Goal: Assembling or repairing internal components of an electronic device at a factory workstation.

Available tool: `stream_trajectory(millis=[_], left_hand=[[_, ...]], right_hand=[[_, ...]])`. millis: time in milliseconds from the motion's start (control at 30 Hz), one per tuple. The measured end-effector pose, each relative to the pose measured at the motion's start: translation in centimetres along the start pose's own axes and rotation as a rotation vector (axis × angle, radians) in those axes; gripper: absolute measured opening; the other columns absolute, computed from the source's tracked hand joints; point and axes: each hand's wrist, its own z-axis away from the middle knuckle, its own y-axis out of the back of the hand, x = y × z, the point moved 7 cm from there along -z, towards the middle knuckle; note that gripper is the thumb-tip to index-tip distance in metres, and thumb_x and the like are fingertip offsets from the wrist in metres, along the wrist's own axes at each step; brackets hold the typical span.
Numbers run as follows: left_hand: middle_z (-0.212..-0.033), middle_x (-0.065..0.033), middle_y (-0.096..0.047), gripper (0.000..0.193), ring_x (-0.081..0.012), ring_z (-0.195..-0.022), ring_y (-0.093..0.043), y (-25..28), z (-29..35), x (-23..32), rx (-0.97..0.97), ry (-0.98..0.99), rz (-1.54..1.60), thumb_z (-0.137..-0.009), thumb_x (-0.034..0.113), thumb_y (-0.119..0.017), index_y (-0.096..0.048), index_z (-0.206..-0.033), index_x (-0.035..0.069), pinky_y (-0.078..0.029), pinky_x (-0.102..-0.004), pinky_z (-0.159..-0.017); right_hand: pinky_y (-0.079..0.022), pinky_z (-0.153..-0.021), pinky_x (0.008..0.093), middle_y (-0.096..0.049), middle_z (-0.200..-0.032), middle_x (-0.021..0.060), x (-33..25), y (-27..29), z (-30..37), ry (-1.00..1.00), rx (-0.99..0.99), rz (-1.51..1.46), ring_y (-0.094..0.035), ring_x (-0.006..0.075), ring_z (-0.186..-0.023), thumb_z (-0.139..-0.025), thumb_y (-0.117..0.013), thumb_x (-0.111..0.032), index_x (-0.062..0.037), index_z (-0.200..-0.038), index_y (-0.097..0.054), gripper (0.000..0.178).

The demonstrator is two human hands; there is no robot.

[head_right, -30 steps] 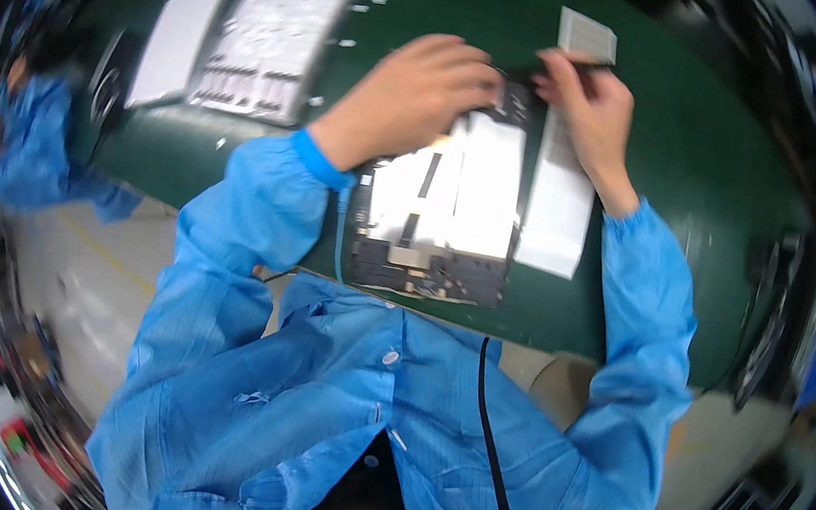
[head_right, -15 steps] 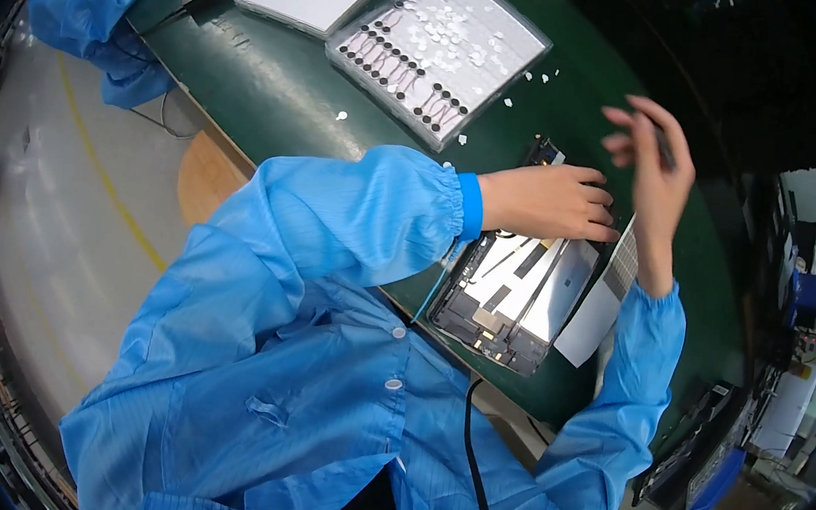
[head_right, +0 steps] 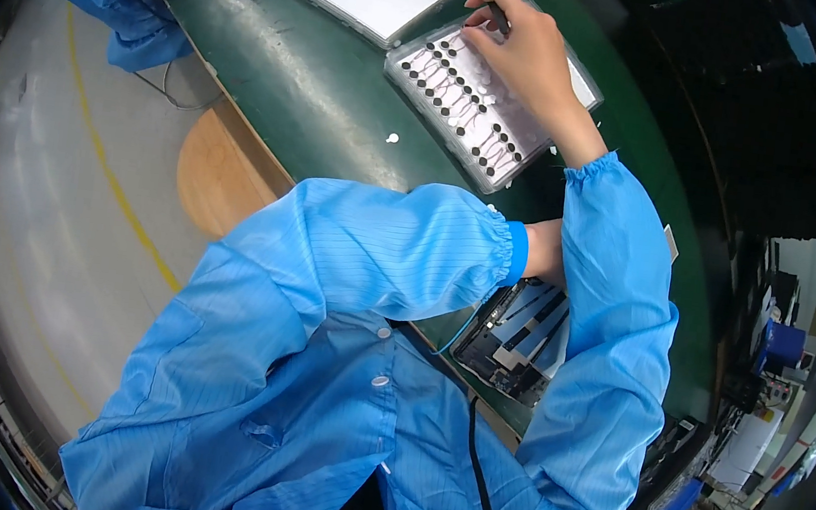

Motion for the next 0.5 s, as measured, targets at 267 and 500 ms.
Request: stream_trajectory(millis=[267, 500], left_hand=[[-0.130, -0.0103, -0.064, 0.029, -0.0290, -0.121, -0.059, -0.8, -0.7, 0.2, -0.043, -0.083, -0.151, -0.093, 0.019, -0.054, -0.068, -0.118, 0.012, -0.041, -0.0415, -0.109], [-0.069, -0.0075, -0.068, 0.021, -0.0240, -0.070, -0.068, 6.7, -1.0, 4.6, 0.159, -0.406, -0.414, -0.078, 0.029, -0.067, -0.068, -0.068, 0.011, -0.050, -0.0356, -0.071]], right_hand=[[-0.052, -0.076, 0.0259, -0.071, -0.090, 0.0062, 1.9, 1.0, 0.6, -0.165, -0.001, -0.175, -0.068, 0.0131, -0.085, -0.084, -0.076, -0.008, -0.0058, -0.107, -0.060, 0.029], [-0.052, -0.074, 0.0308, -0.073, -0.106, 0.0127, 6.8, 8.2, 7.3, -0.492, 0.098, -0.714, -0.069, 0.0174, -0.096, -0.085, -0.077, -0.010, -0.0069, -0.113, -0.057, 0.034]])
